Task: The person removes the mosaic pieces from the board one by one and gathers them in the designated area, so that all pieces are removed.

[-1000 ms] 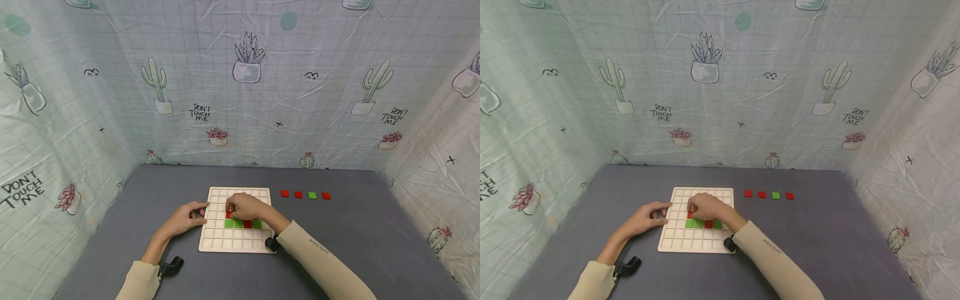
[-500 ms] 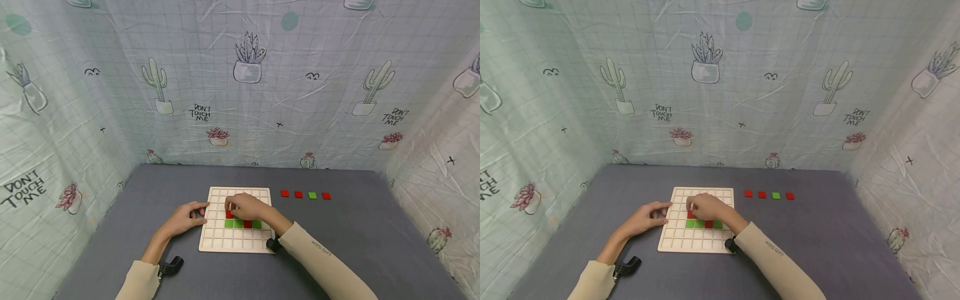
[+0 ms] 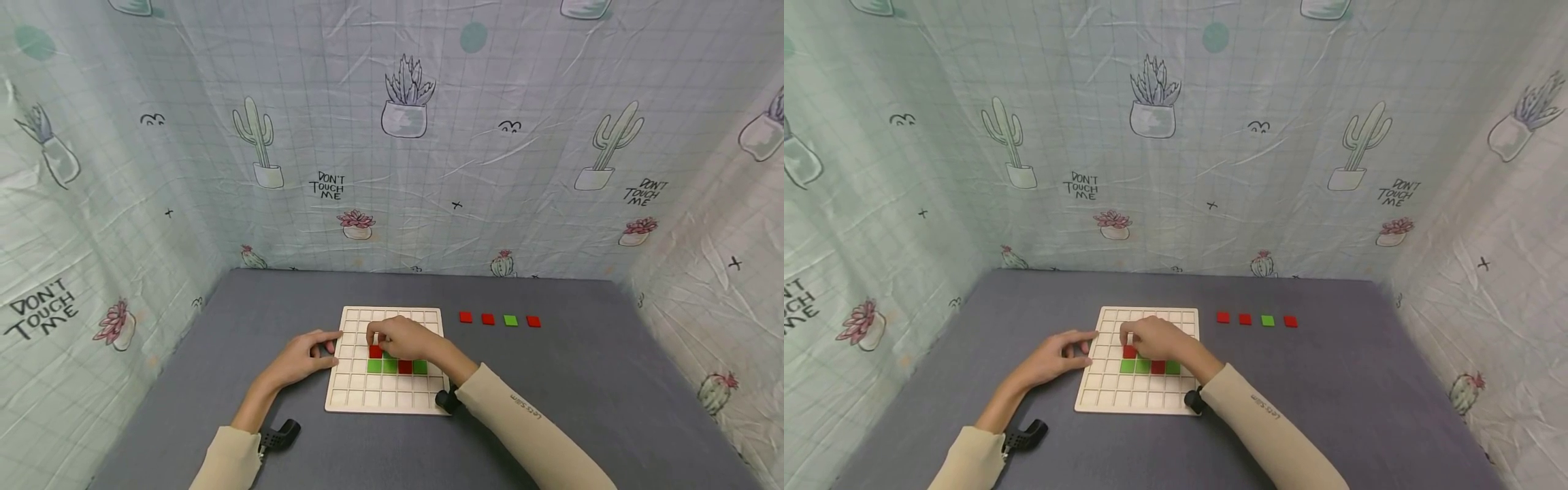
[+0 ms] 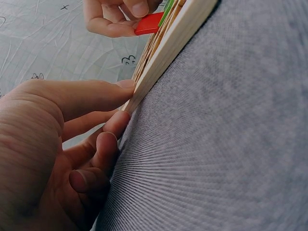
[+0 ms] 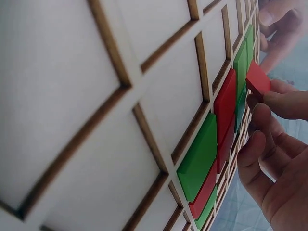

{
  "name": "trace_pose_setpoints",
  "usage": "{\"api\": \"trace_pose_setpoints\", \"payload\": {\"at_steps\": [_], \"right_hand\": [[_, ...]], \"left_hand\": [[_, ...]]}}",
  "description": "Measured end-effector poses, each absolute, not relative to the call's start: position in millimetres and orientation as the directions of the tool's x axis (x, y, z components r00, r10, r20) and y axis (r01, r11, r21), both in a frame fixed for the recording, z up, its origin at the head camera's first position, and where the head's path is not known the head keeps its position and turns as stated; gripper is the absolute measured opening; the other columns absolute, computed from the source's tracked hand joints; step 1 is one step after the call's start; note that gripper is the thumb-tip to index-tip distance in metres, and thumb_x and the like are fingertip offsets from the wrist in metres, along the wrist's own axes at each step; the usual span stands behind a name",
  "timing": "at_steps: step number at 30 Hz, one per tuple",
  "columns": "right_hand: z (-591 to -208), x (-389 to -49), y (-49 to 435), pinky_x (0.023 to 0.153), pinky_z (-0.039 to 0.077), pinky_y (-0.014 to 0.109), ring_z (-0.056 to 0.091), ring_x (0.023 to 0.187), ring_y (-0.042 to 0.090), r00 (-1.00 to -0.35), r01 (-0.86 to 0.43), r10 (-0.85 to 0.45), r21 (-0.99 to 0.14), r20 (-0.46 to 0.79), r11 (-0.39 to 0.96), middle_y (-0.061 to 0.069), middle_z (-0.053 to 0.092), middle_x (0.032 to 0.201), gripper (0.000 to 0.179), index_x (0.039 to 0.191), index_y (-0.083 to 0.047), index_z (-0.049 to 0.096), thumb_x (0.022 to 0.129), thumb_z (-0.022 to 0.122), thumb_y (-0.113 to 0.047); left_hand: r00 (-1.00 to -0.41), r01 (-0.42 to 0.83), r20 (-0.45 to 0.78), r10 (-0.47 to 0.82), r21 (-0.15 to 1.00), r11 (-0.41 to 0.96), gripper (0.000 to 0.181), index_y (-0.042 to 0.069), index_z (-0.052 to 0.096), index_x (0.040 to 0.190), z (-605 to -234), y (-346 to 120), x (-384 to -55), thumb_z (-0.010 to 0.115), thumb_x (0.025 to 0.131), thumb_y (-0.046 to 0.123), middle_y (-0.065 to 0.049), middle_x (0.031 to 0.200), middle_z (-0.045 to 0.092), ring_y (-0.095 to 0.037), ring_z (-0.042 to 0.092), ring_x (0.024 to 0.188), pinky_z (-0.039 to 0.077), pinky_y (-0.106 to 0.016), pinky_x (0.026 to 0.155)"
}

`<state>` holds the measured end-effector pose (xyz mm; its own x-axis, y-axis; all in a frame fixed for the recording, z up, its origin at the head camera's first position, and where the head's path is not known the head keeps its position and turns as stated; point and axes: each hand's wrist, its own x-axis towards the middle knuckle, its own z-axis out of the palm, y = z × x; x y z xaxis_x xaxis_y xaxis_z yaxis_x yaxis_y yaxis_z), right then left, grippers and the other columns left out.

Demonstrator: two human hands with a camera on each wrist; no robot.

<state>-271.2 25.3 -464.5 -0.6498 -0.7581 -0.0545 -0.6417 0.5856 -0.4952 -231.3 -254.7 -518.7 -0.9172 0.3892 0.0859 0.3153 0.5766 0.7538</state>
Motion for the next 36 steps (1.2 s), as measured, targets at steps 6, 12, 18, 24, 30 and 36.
{"api": "trace_pose_setpoints", "payload": {"at_steps": [6, 12, 18, 24, 30, 36], "right_hand": [[-463.3, -270.7, 25.4, 0.073, 0.048, 0.029, 0.058, 0.078, 0.011, -0.641, -0.653, -0.766, -0.493, -0.044, 0.575, 0.002, 0.073, 0.1, 0.026, 0.109, -0.018, 0.072, 0.1, 0.054, -0.001], [-464.2, -271.6, 26.5, 0.073, 0.049, 0.027, 0.058, 0.079, 0.01, -0.645, -0.648, -0.763, -0.501, -0.04, 0.574, 0.001, 0.072, 0.101, 0.026, 0.111, -0.019, 0.074, 0.101, 0.056, -0.002], [-464.2, -270.9, 26.4, 0.072, 0.049, 0.027, 0.058, 0.077, 0.01, -0.644, -0.647, -0.764, -0.507, -0.037, 0.57, 0.001, 0.073, 0.101, 0.028, 0.111, -0.019, 0.074, 0.101, 0.055, -0.001], [-463.7, -271.7, 28.5, 0.079, 0.051, 0.028, 0.063, 0.086, 0.01, -0.644, -0.655, -0.765, -0.504, -0.016, 0.562, 0.001, 0.074, 0.106, 0.029, 0.112, -0.019, 0.074, 0.1, 0.055, 0.0], [-459.9, -274.1, 35.8, 0.083, 0.052, 0.03, 0.065, 0.092, 0.012, -0.64, -0.666, -0.768, -0.512, 0.02, 0.542, 0.0, 0.075, 0.107, 0.027, 0.112, -0.016, 0.074, 0.1, 0.057, -0.001], [-453.0, -273.9, 46.2, 0.078, 0.052, 0.029, 0.066, 0.09, 0.011, -0.653, -0.648, -0.757, -0.54, 0.03, 0.538, 0.001, 0.075, 0.106, 0.023, 0.116, -0.011, 0.074, 0.102, 0.058, -0.003]], "left_hand": [[-0.918, 0.314, 0.087, 0.387, 0.757, 0.573, 0.053, 0.009, 0.065, 0.141, -517.3, -254.4, -230.5, 0.08, 0.091, 0.022, -0.002, 0.101, 0.065, -0.006, 0.049, 0.063, 0.041, -0.024, 0.061], [-0.918, 0.31, 0.086, 0.387, 0.761, 0.569, 0.053, 0.009, 0.065, 0.14, -518.2, -254.6, -231.0, 0.08, 0.091, 0.023, -0.002, 0.101, 0.065, -0.007, 0.049, 0.063, 0.041, -0.024, 0.061], [-0.916, 0.314, 0.086, 0.391, 0.763, 0.566, 0.053, 0.009, 0.065, 0.14, -518.7, -254.6, -231.1, 0.08, 0.091, 0.023, -0.003, 0.101, 0.065, -0.007, 0.049, 0.063, 0.041, -0.024, 0.06], [-0.917, 0.318, 0.092, 0.389, 0.758, 0.569, 0.053, 0.009, 0.066, 0.14, -519.5, -254.7, -231.7, 0.08, 0.091, 0.023, -0.002, 0.101, 0.065, -0.007, 0.049, 0.063, 0.041, -0.024, 0.061], [-0.917, 0.321, 0.098, 0.386, 0.755, 0.572, 0.053, 0.01, 0.066, 0.139, -520.2, -254.2, -232.6, 0.081, 0.09, 0.023, -0.002, 0.1, 0.066, -0.006, 0.049, 0.062, 0.04, -0.023, 0.06], [-0.915, 0.324, 0.098, 0.391, 0.755, 0.569, 0.053, 0.008, 0.065, 0.141, -519.7, -254.5, -232.2, 0.08, 0.091, 0.023, -0.002, 0.101, 0.065, -0.006, 0.049, 0.063, 0.041, -0.023, 0.061]]}}
